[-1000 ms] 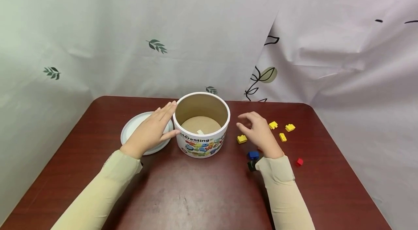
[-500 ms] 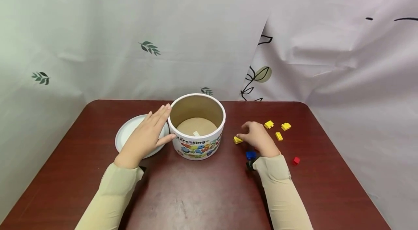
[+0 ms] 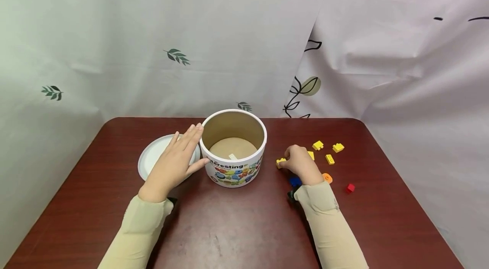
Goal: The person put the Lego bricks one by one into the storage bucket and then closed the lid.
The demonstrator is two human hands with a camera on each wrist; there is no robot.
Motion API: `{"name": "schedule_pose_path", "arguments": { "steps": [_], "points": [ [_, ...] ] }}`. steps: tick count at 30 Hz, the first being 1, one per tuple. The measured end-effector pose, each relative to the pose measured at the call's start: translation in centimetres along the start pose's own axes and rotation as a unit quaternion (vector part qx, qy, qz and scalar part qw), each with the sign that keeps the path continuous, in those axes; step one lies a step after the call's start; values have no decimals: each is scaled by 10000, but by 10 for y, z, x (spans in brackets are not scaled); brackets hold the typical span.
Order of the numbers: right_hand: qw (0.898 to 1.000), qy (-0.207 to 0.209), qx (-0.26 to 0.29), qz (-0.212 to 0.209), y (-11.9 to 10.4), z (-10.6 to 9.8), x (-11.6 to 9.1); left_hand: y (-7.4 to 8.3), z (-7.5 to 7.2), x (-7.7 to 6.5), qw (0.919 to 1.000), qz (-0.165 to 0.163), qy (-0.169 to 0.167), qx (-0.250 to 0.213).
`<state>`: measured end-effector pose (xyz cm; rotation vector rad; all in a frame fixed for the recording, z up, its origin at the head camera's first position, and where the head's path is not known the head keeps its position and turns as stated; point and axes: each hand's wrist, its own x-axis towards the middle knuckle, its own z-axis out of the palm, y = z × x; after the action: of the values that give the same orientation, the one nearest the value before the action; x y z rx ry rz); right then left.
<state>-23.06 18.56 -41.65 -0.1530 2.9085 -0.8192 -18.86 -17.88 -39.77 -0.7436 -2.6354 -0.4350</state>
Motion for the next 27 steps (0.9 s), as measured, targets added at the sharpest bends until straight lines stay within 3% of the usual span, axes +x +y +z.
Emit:
{"name": "schedule_pose_path", "arguments": {
  "steps": [17, 27],
  "points": [
    [9999, -65, -107, -77, 1, 3, 0, 4, 2, -2, 10000, -1, 57, -79],
    [9990, 225, 175, -347, -3, 0, 0, 4, 2, -1, 9999, -56, 31, -119]
  ]
}}
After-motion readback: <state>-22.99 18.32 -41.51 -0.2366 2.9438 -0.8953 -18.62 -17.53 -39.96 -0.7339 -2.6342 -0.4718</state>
